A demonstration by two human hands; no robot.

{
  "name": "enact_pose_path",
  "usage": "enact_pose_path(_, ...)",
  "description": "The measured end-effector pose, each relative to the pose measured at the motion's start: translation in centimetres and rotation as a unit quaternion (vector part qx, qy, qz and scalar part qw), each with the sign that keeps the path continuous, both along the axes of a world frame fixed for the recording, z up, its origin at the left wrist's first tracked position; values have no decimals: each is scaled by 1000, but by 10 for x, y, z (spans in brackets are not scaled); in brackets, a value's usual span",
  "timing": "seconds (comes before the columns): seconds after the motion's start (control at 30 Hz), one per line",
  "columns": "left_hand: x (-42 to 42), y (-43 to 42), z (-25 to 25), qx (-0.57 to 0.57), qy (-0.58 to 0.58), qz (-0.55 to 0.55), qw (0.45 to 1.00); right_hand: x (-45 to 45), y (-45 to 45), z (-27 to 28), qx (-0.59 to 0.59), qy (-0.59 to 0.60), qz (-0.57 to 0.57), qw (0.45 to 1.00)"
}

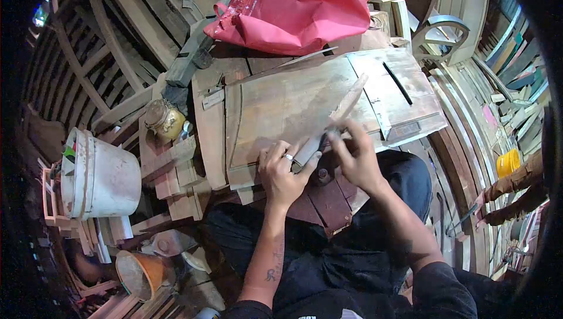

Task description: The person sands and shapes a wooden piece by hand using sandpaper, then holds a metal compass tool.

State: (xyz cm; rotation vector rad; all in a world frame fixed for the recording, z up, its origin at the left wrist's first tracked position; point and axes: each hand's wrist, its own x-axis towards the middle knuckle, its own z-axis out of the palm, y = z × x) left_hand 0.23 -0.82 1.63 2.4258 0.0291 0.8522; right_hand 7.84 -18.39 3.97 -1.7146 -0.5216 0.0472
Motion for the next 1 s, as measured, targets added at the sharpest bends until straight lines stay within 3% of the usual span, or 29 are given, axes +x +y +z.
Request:
enact_pose_path(0.03,0,-2,2,-5,-2,6,1000,8,1,-6,-4,-56,-53,997)
enact_pose_path(0.13,-1,-4,5,-2,3,15,1000,14,1,-7,56,33,-62,996)
enact_pose_path(0.2,1,-2,2,-6,-8,7,1000,7,0,-4,-36,-53,-68,996)
enact_pose_path(0.3,0,-1,1,-8,-15,3,1000,-8,-3,8,-81,-14,0,997)
enact_pose_path(0.33,0,-2,2,-6,-15,6,1000,-5,-3,-4,-52,-114,8,992)
enact_pose_path(0.43,0,0,0,-3,-27,4,1000,8,-3,-7,-44,-179,-52,981)
enact_pose_path(0.47,-1,-1,1,-3,-27,4,1000,12,-2,-7,-15,-119,-64,991)
enact_pose_path(0.57,0,-3,5,-18,0,10,1000,13,-5,-16,-26,-144,-74,987)
enact_pose_path(0.6,0,-3,5,-7,-8,11,1000,7,-4,-10,-57,-185,-66,979)
enact_pose_path(0.7,-1,-1,3,0,-13,7,1000,-9,2,-4,-19,-113,39,993)
enact_pose_path(0.77,-1,0,1,-5,-13,2,1000,0,0,-8,-16,-159,40,986)
enact_pose_path(0.83,0,-1,2,-3,-19,5,1000,12,-5,-8,-59,-155,-47,985)
enact_pose_path(0.87,0,0,2,-3,-21,5,1000,18,-4,-12,-7,-39,-85,996)
enact_pose_path(1.0,0,-2,1,-17,-12,9,1000,16,-7,-11,-36,-114,-121,985)
